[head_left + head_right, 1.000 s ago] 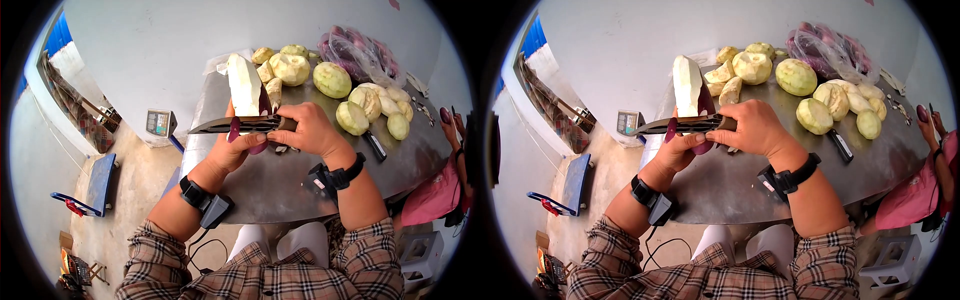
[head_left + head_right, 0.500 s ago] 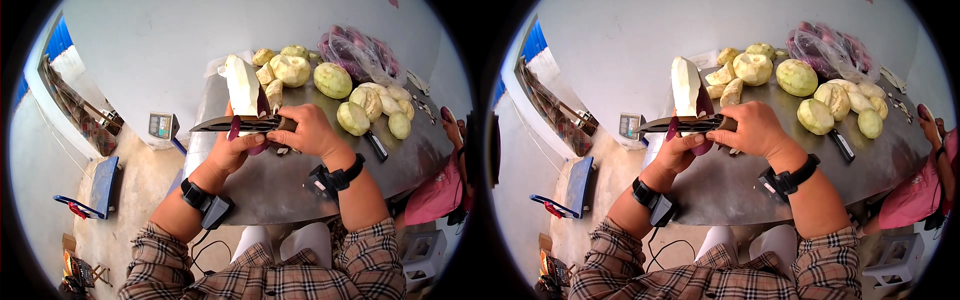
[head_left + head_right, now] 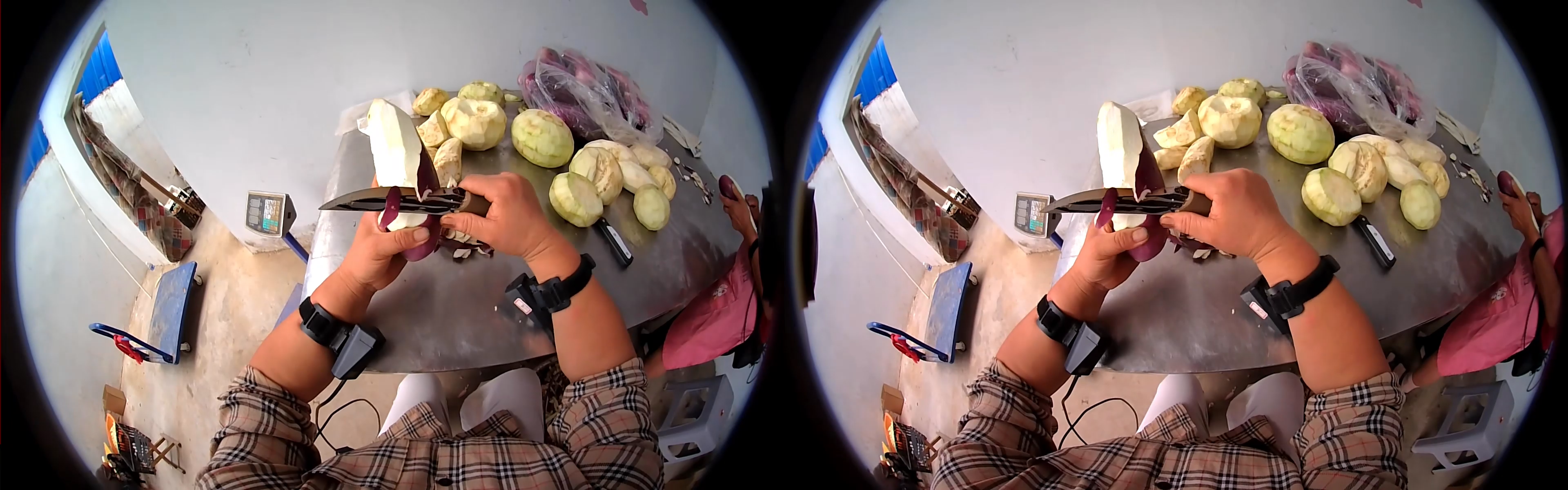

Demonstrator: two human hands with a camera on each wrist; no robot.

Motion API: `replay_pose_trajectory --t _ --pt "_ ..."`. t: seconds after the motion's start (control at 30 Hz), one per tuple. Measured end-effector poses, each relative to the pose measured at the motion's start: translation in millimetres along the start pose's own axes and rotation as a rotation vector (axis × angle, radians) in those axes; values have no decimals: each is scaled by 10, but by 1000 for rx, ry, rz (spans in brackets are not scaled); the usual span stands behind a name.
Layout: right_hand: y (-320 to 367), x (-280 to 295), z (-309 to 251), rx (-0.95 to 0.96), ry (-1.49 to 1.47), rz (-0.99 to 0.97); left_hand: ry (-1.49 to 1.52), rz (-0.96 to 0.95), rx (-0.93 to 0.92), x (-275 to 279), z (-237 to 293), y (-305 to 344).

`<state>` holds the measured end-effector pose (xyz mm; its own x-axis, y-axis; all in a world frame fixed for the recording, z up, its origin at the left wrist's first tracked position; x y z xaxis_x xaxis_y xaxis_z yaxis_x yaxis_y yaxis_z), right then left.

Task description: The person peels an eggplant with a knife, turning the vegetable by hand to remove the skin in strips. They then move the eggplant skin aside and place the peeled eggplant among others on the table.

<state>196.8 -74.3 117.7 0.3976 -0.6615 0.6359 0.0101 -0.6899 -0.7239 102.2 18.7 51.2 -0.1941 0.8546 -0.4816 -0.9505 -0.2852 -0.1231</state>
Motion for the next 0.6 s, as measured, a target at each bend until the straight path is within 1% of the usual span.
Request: replay_pose_trajectory --t 0.1,0.2,0.33,0.4,0.5,0.6 --pt "-5 28 -11 22 6 18 -18 -3 -4 47 -14 -13" --pt "17 51 119 -55 -47 39 -64 -34 -48 -12 55 -10" --pt "2 94 81 9 30 57 -45 -74 -27 -28 43 -23" --pt "-3 101 72 37 41 74 -27 -53 -40 -72 77 -3" --pt "39 169 151 -35 -79 201 -53 -16 -51 -53 86 13" --pt "64 211 333 -151 -96 173 -120 -22 -54 -30 65 28"
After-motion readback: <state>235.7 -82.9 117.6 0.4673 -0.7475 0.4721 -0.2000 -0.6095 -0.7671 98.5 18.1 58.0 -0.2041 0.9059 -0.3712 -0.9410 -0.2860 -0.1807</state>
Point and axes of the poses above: each hand's wrist, its own y-axis away from the middle knuckle, its own x-axis out of the back of the hand, z = x × y, the point moved 9 cm from there along -y, towards the middle knuckle, and after that the axes turned 10 degrees about x, right-handed, at the moved point
